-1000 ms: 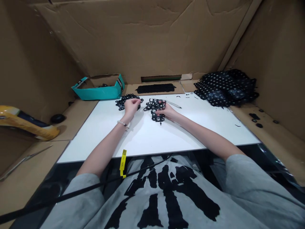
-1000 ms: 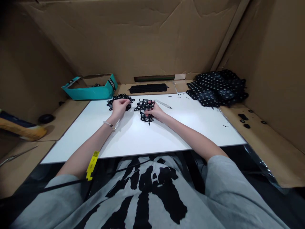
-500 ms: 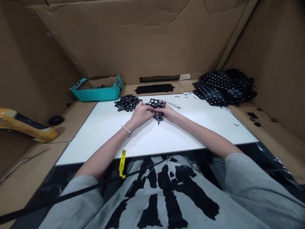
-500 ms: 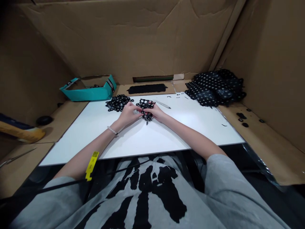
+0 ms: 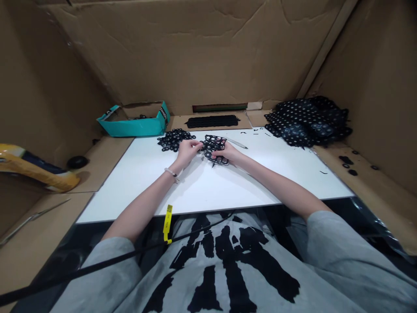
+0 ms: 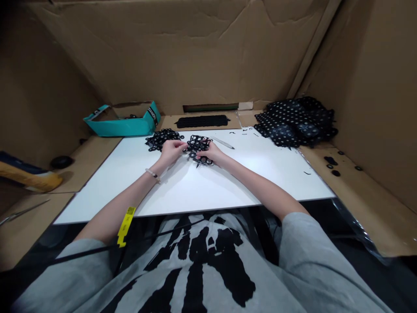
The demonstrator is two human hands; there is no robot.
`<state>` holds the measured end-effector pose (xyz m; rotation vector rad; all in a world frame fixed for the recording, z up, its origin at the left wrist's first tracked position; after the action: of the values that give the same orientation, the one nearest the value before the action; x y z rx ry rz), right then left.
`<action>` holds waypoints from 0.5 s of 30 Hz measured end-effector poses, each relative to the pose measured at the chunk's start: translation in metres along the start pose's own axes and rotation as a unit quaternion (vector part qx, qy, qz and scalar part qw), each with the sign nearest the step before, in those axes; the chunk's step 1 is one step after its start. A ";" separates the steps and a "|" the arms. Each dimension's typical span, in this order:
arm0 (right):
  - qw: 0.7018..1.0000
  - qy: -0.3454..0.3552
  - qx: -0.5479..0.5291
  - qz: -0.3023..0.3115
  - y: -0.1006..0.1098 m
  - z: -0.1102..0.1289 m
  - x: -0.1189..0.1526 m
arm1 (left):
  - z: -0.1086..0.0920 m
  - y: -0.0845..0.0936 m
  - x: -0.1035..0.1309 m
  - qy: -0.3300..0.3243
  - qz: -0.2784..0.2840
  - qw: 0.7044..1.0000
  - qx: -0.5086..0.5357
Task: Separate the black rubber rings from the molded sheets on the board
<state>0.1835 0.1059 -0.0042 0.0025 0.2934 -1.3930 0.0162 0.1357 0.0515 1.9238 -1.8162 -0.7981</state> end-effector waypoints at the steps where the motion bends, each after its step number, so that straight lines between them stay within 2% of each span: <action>1: 1.000 -0.004 0.012 0.000 0.001 0.001 0.000 | 0.006 0.012 -0.006 0.007 -0.035 0.999 -0.006; 4: 0.999 -0.014 0.036 -0.002 0.006 0.002 -0.001 | 0.014 0.037 -0.015 -0.024 -0.116 0.988 -0.101; 8: 0.999 -0.020 0.042 -0.012 0.013 -0.001 -0.002 | 0.011 0.040 -0.015 -0.052 -0.127 0.972 -0.191; 10: 0.999 -0.018 0.041 -0.016 0.014 -0.001 -0.002 | -0.005 0.031 -0.006 -0.094 -0.097 0.974 -0.184; 13: 0.999 -0.019 0.040 -0.020 0.012 0.000 -0.003 | -0.032 0.001 0.016 -0.179 0.015 0.973 -0.147; 15: 0.999 -0.025 0.024 -0.031 0.011 0.001 -0.002 | -0.042 -0.016 0.028 -0.204 0.073 0.967 -0.131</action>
<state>0.1943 0.1096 -0.0048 -0.0013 0.2203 -1.4591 0.0555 0.1045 0.0694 1.5201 -1.9299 -1.3854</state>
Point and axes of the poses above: each hand's wrist, its own x-axis away from the middle knuckle, its own y-axis out of the back of the hand, z = x × y, the point moved 10 cm from there along -x, towards the middle knuckle, and after that the axes turned 15 degrees about y, right-handed, at the moved point
